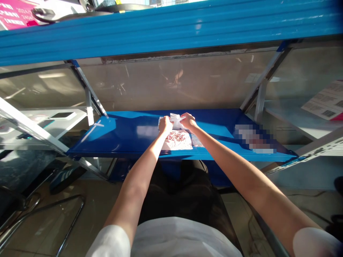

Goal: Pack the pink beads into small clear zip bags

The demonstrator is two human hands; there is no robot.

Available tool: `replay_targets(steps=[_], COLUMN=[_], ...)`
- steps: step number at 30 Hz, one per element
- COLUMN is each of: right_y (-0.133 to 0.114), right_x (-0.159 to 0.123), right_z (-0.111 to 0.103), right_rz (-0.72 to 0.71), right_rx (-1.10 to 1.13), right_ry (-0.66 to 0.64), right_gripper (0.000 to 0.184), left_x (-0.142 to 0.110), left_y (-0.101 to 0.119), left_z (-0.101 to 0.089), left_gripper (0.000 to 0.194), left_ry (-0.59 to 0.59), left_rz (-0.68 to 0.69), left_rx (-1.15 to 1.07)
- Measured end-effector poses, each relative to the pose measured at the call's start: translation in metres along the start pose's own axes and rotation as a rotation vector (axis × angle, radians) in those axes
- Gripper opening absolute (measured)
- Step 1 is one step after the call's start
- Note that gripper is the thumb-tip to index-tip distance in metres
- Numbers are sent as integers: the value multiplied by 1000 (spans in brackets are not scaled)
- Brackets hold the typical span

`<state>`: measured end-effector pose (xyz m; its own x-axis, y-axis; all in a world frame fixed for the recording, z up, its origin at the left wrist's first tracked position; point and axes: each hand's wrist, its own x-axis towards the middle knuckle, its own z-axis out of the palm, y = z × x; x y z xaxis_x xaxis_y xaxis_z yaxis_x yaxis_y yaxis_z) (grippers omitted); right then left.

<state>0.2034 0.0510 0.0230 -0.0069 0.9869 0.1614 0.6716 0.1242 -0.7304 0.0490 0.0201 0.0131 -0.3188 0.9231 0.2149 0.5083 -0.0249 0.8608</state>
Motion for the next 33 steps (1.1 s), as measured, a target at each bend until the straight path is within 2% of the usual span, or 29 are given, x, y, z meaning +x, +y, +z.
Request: replay_targets(steps=[3,6,9,12,15,17,21,26,30,33], right_y=[1,2,1,0,2,4,5,1,5,8], right_x=[-4,-15,-37,-66,-92,-106,-121,-129,-131,-134], right_z=[-9,-22,-33,-40,-44,-46,-49,-49,-49,-50], right_rz=[-15,-128,-218,-287,-354,-359,-294,-219,-211,-205], right_rx=[124,316,505,606,645,646,641,624,557,505], right_ry=[39,-2,-115,-135,-145,-165,-211,-179,-165,-148], right_gripper=[50,52,44,36,39,36,30,33,39,42], left_x=[-1,-13,-37,-65,-86,-95,-107,-119,-119,-119], left_y=[5,9,9,6,2,-1,-2,2,2,6], left_z=[-10,-26,-43,-58,-69,-75,-86,-94,-99,-102], left_gripper=[15,20,21,21,33,39,40,59,56,55], left_ry=[-14,-74,-190,-225,-271,-260,-238,-310,-306,-213], left_rz=[28,115,223,194,108,86,85,5,39,206], left_rx=[-91,-296,-533,-602,-598,-591,-569,-539,-454,-162])
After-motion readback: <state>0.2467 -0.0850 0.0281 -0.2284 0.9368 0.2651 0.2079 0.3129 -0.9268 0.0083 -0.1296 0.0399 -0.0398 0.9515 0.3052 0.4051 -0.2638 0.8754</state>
